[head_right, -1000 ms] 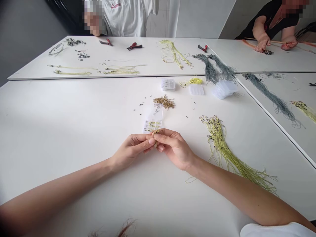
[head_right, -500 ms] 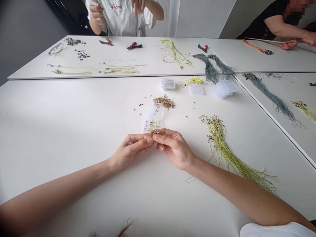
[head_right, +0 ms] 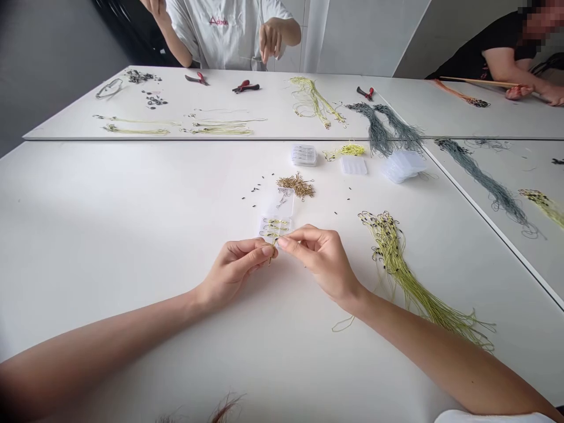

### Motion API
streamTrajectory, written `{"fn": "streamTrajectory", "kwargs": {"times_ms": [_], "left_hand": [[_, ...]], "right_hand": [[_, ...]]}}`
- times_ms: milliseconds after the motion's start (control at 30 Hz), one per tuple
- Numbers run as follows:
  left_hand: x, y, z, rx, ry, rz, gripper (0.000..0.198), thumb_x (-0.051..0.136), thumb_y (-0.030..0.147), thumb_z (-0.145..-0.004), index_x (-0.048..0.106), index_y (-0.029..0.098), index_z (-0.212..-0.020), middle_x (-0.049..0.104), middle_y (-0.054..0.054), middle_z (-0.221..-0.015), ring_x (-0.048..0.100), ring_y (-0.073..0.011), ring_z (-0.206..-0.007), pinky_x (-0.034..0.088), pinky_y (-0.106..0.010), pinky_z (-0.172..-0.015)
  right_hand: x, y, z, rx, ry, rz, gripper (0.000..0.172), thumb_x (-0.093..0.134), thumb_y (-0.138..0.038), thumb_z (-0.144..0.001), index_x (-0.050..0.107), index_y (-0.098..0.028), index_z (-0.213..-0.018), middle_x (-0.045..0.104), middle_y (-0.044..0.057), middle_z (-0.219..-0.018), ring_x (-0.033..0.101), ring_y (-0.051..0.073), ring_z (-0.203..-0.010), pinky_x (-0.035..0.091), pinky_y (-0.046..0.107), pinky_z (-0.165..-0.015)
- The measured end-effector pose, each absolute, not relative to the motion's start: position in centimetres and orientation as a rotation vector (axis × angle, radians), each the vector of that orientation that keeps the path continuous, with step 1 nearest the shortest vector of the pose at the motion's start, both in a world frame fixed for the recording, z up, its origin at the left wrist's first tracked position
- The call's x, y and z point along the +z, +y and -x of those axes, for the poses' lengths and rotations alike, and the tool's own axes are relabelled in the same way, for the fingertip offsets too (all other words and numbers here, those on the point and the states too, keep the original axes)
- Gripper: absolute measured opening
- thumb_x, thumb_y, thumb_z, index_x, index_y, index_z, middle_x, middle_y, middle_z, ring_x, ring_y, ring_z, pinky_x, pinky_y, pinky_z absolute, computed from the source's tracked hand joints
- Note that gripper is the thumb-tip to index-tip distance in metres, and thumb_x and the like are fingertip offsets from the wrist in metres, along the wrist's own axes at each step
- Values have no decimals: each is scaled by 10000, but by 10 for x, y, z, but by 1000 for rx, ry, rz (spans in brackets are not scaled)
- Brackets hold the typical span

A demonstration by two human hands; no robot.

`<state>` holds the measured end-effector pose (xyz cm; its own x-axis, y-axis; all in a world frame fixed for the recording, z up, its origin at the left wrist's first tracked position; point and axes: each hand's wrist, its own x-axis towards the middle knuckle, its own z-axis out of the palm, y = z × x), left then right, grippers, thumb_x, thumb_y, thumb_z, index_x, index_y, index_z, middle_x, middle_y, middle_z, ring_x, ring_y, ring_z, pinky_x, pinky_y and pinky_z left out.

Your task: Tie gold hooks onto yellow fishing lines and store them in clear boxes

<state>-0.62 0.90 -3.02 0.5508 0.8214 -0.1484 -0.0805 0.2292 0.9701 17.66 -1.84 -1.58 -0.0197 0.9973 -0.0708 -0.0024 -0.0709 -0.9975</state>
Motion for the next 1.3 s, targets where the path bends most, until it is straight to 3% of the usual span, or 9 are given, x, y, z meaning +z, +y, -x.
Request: {"fn": "streamTrajectory", "kwargs": {"times_ms": [167,500,800,1133,1300], "left_hand": [[-31,5,7,724,790,-1257,274,588,350,-897,623,141,-723,547,-9,-710,453,-126,-698,346,-268,-667],[-34,2,7,720,762,-1321,246,571,335,-919,639,125,-810,665,-48,-802,560,-155,-790,410,-270,-723],[-34,0,5,711,794,-1385,263,566,357,-917,636,126,-814,667,-61,-816,575,-172,-801,414,-276,-710],[-29,1,7,706,858,-1354,259,565,357,-918,629,138,-796,551,0,-738,455,-108,-688,351,-246,-642],[-33,2,6,686,855,-1357,275,595,393,-893,597,129,-817,592,-29,-768,528,-145,-743,394,-265,-663]], "right_hand": [[-20,-24,-169,1355,-1163,1198,89,715,-319,-798,767,-247,-803,605,21,-774,421,130,-604,321,321,-576],[-28,-28,-164,1614,-786,1165,111,785,-304,-719,767,-226,-796,616,8,-722,337,100,-573,272,298,-559],[-29,-28,-163,1602,-761,1151,129,785,-324,-708,747,-219,-773,621,10,-730,342,106,-578,272,292,-551],[-33,-24,-168,1619,-725,1112,109,758,-298,-748,724,-203,-788,459,-48,-580,334,96,-558,282,292,-597],[-33,-23,-168,1623,-711,1111,117,753,-303,-755,715,-197,-787,445,-55,-545,344,96,-548,280,290,-598]]}}
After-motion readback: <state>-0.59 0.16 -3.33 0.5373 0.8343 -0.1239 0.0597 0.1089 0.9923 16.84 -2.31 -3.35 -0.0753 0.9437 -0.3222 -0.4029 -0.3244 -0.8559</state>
